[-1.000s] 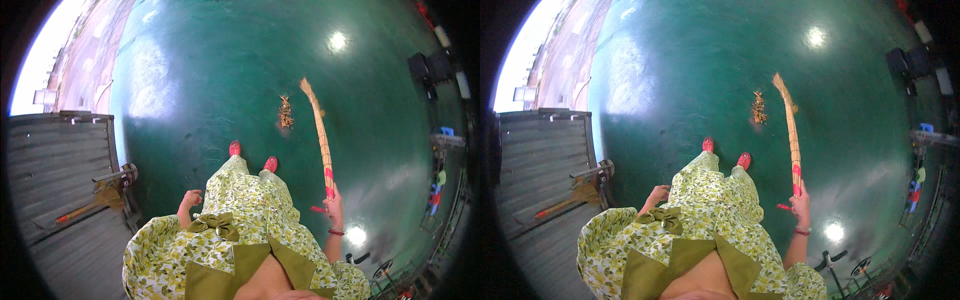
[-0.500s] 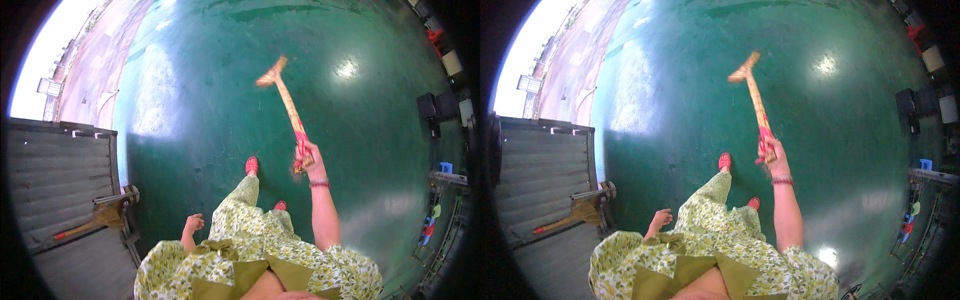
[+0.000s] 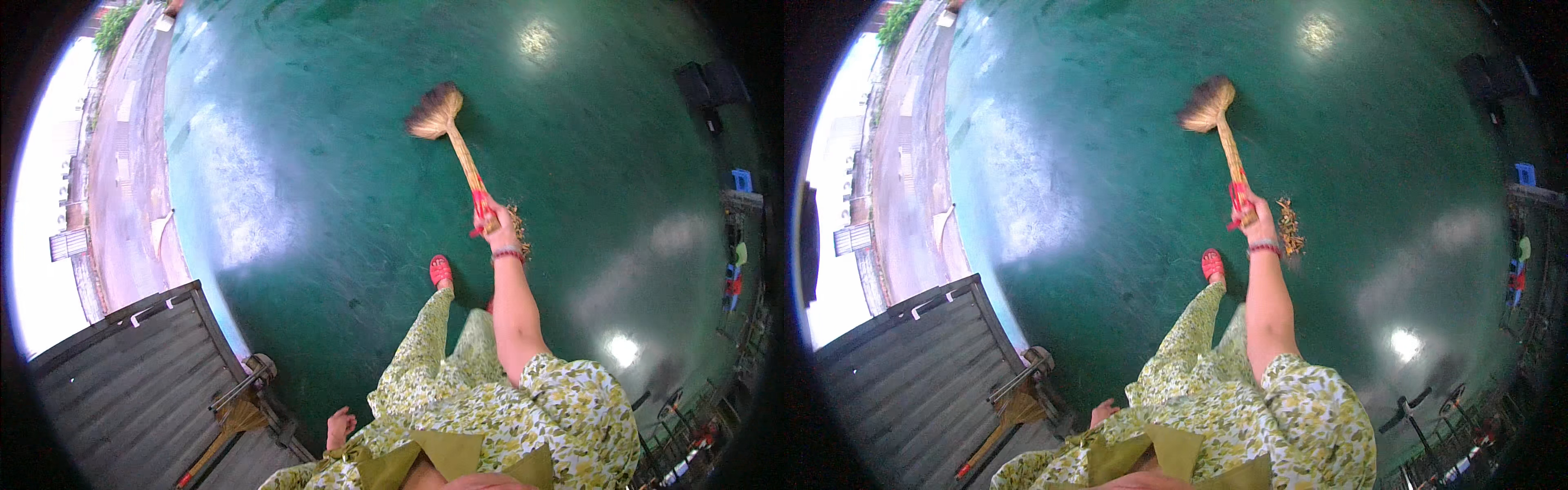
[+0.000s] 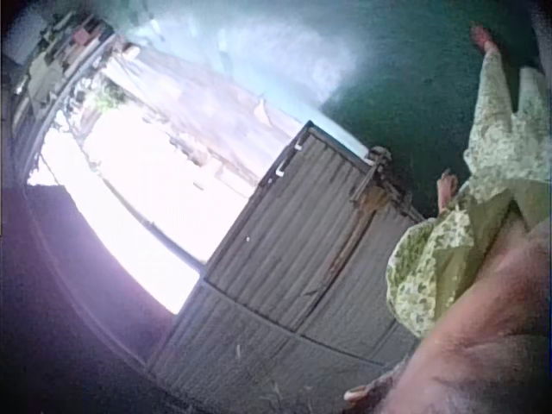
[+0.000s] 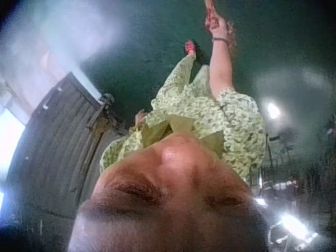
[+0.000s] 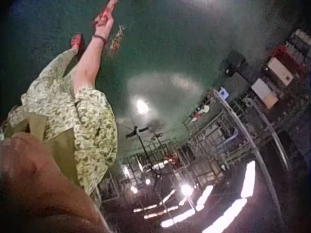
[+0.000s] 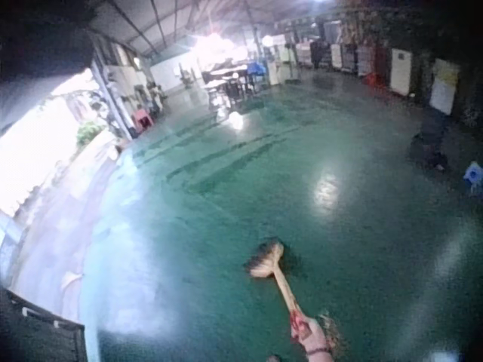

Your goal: The person sweeps scattered debris on a green floor using a broom, then uses a dustpan to collect the swept material. The person moves around the room, sweeping different areas and gathering debris into a pile before scooping it up.

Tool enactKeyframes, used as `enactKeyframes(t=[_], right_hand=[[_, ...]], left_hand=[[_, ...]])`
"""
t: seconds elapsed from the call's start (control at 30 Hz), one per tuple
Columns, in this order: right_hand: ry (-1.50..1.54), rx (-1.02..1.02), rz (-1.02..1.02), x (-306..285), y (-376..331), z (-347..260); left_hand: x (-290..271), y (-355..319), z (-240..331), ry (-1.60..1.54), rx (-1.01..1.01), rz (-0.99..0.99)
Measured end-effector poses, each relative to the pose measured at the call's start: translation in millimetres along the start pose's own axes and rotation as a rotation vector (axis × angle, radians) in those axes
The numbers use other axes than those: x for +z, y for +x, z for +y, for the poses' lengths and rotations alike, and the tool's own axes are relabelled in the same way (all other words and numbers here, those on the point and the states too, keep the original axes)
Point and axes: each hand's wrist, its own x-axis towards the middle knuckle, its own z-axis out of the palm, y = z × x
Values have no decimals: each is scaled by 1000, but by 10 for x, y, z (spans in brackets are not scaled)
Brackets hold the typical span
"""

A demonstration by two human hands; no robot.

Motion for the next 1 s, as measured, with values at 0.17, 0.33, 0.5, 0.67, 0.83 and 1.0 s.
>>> enactKeyframes(t=[0.17,0.33,0.5,0.67,0.83,1.0], right_hand=[[19,-37,354,-279,-1509,116],[28,59,496,-157,-2621,-135],[-39,35,418,8,-3185,-507],[-254,-89,547,624,-3284,-830],[-896,-275,772,734,-2616,-1728],[-1271,-287,880,297,-1808,-2781]], left_hand=[[345,308,1049,-310,-16,-37],[496,385,1679,-233,45,-52],[559,561,1944,-162,62,-75],[611,627,2417,229,98,-194],[653,682,3257,85,172,-99],[444,419,4026,281,361,-88]])
